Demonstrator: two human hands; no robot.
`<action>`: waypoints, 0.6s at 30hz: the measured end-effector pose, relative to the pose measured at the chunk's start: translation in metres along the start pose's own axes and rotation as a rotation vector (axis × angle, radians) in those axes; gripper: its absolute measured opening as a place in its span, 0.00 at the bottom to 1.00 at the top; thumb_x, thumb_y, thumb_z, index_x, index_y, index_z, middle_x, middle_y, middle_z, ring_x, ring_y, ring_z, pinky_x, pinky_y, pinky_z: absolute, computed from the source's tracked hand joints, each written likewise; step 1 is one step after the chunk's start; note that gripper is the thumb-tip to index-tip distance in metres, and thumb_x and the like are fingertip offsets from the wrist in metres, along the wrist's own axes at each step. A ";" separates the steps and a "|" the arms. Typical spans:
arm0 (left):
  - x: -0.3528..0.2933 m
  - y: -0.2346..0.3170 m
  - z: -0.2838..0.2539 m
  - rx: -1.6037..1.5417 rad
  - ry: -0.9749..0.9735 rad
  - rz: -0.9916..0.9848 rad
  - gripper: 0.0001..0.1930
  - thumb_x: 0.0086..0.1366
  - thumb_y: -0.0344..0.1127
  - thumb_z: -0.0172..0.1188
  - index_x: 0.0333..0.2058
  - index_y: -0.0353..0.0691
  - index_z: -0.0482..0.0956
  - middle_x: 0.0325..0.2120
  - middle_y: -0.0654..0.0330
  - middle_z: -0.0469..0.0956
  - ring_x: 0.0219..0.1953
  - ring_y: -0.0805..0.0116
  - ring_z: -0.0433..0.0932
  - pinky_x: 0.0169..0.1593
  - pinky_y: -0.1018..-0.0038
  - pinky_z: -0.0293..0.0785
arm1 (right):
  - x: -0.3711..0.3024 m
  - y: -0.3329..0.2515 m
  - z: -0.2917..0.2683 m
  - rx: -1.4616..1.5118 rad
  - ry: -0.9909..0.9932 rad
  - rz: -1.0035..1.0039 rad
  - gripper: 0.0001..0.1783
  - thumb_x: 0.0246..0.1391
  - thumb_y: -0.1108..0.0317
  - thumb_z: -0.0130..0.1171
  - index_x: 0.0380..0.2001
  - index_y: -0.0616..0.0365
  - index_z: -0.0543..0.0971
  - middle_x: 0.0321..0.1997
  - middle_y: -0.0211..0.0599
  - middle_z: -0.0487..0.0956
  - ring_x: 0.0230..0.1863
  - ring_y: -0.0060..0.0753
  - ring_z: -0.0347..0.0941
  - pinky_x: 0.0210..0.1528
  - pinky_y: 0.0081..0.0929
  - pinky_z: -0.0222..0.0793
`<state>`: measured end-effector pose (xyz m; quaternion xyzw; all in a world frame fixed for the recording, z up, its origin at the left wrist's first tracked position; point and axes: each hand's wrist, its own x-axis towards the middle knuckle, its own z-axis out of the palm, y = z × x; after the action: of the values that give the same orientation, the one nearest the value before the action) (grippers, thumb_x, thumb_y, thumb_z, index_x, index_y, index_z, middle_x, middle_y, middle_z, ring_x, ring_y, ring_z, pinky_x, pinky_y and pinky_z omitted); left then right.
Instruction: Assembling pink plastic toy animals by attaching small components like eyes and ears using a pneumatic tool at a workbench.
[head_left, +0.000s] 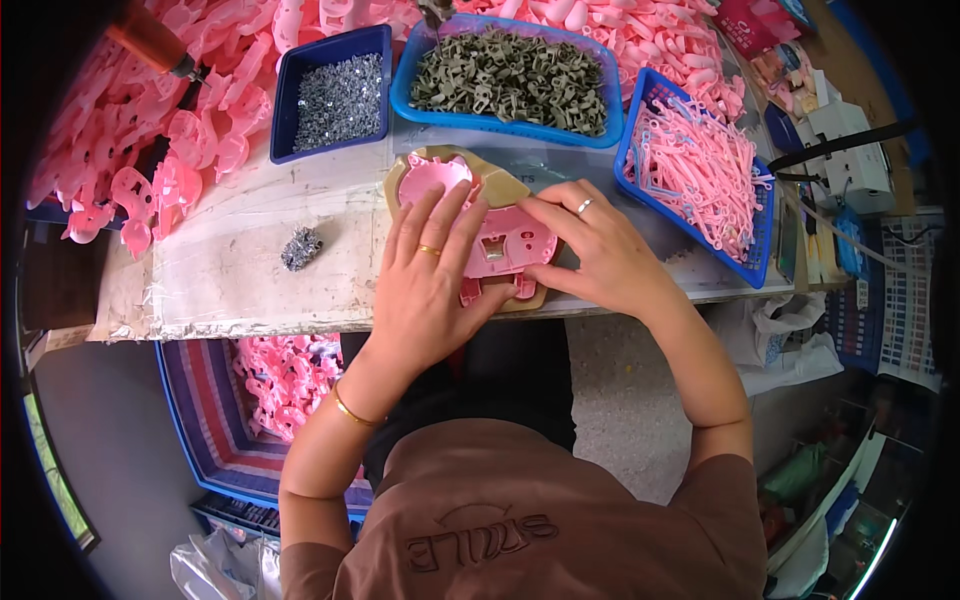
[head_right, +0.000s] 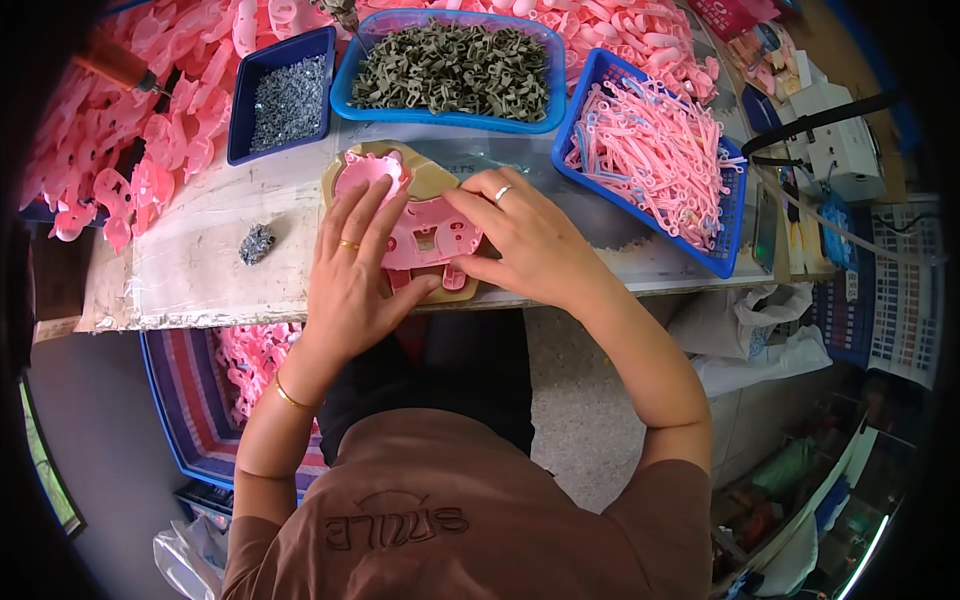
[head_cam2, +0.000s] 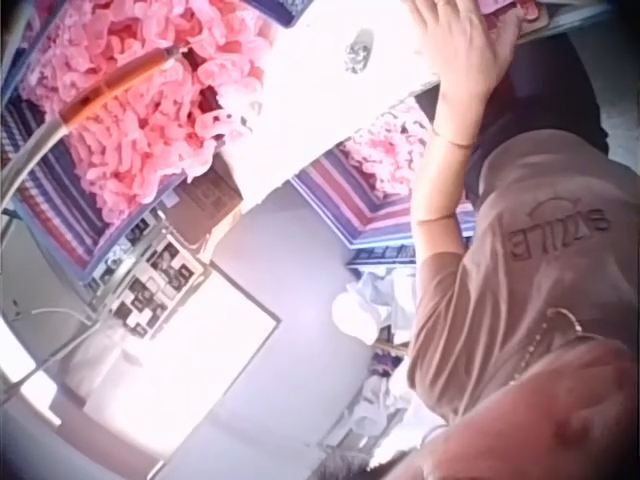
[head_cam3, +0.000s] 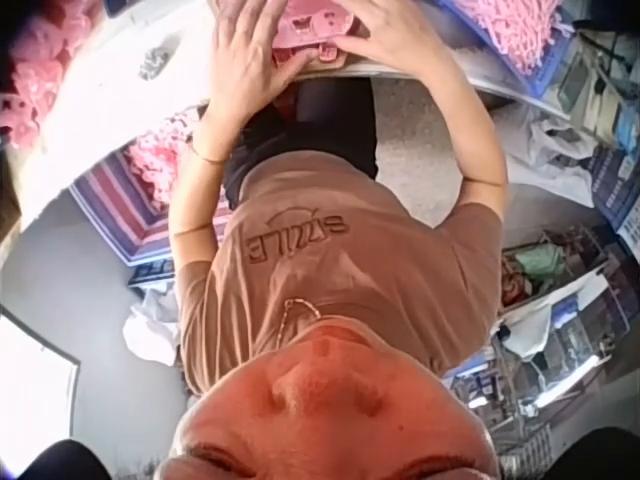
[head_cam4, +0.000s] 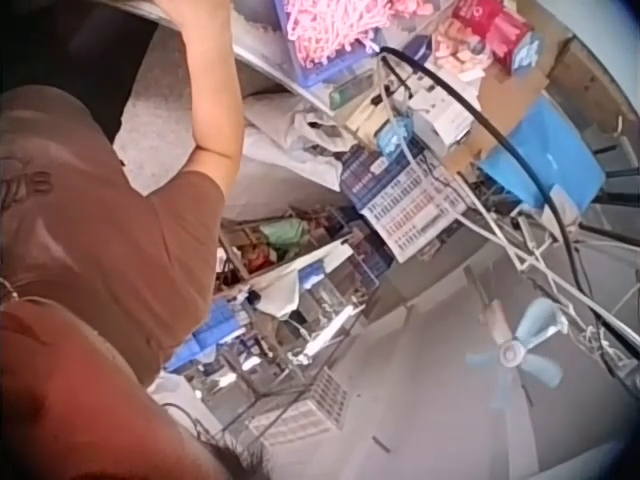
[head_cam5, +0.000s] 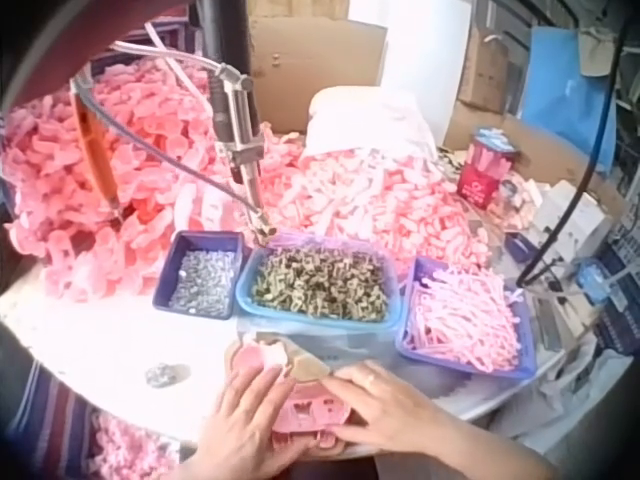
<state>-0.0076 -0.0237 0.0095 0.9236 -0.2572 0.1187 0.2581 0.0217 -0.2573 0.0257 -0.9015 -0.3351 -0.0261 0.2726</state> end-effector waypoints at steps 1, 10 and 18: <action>0.001 0.003 0.005 0.023 0.002 0.003 0.41 0.54 0.52 0.70 0.62 0.38 0.68 0.64 0.52 0.65 0.67 0.48 0.60 0.70 0.52 0.55 | 0.001 -0.001 0.001 0.000 -0.001 0.000 0.35 0.43 0.64 0.72 0.56 0.63 0.75 0.51 0.40 0.73 0.52 0.44 0.70 0.53 0.37 0.70; 0.003 0.008 0.016 0.020 -0.020 -0.028 0.42 0.51 0.52 0.72 0.63 0.41 0.67 0.66 0.54 0.63 0.69 0.49 0.59 0.71 0.53 0.53 | 0.002 -0.010 0.001 -0.089 0.020 0.005 0.34 0.41 0.63 0.73 0.53 0.63 0.76 0.46 0.37 0.74 0.47 0.43 0.72 0.48 0.36 0.72; 0.003 0.009 0.014 0.041 -0.045 -0.036 0.40 0.54 0.54 0.69 0.62 0.42 0.68 0.64 0.54 0.66 0.68 0.49 0.60 0.71 0.52 0.52 | 0.010 -0.004 -0.001 -0.090 0.041 -0.043 0.27 0.46 0.62 0.71 0.49 0.61 0.78 0.45 0.38 0.75 0.46 0.43 0.73 0.47 0.37 0.72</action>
<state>-0.0085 -0.0388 0.0023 0.9356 -0.2439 0.0987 0.2355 0.0274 -0.2493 0.0304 -0.9047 -0.3472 -0.0654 0.2381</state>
